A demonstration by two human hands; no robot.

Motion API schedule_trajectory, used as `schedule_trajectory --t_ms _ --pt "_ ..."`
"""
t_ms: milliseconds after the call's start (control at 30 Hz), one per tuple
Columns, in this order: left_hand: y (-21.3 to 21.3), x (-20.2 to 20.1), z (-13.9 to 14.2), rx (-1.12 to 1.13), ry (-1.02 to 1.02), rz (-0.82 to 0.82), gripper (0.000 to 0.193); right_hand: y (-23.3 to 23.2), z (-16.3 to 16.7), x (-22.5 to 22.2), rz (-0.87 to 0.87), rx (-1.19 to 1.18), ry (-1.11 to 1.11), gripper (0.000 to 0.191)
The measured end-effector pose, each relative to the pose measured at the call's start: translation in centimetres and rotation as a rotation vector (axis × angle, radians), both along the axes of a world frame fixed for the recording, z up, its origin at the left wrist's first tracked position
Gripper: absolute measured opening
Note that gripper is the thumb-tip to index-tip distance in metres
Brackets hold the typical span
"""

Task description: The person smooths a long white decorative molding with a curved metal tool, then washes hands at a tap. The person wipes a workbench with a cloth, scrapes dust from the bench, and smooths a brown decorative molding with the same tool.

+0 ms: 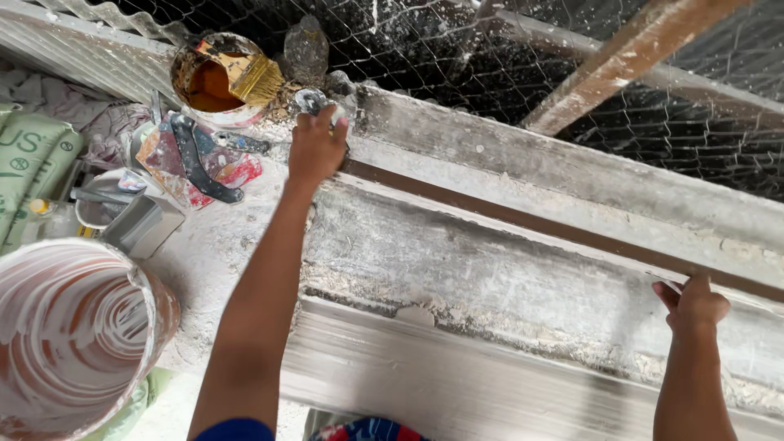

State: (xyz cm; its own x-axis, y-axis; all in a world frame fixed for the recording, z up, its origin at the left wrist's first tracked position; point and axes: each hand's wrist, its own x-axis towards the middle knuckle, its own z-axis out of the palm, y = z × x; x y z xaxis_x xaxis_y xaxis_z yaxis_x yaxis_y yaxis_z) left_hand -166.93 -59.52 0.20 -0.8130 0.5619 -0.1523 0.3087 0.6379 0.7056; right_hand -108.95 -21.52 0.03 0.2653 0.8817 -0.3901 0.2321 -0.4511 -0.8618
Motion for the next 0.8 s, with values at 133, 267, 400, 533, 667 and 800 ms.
schedule_trajectory --t_ms 133,267,400,533,667,800 --pt "4.5 -7.2 -0.8 -0.464 -0.202 -0.393 0.072 1.9 0.3 -1.7 -0.033 0.013 -0.077 0.047" --pt "5.6 -9.1 -1.2 -0.718 -0.362 -0.470 0.072 2.9 0.4 -1.7 0.102 0.041 0.012 0.042" --pt "3.0 -9.4 -1.1 -0.336 -0.542 -0.167 0.041 3.6 -0.3 -1.3 0.087 0.074 0.050 0.043" --pt "1.1 -9.5 -0.1 -0.022 -0.494 -0.004 0.029 4.4 -0.6 -1.4 0.073 0.173 0.184 0.043" --pt "0.0 -8.9 2.5 0.151 -0.574 -0.033 0.042 5.4 -0.4 -2.0 0.101 0.242 0.200 0.040" --pt "-0.5 -5.7 5.3 0.049 -0.324 -0.230 0.046 6.3 -0.9 -2.3 0.064 0.232 0.184 0.035"
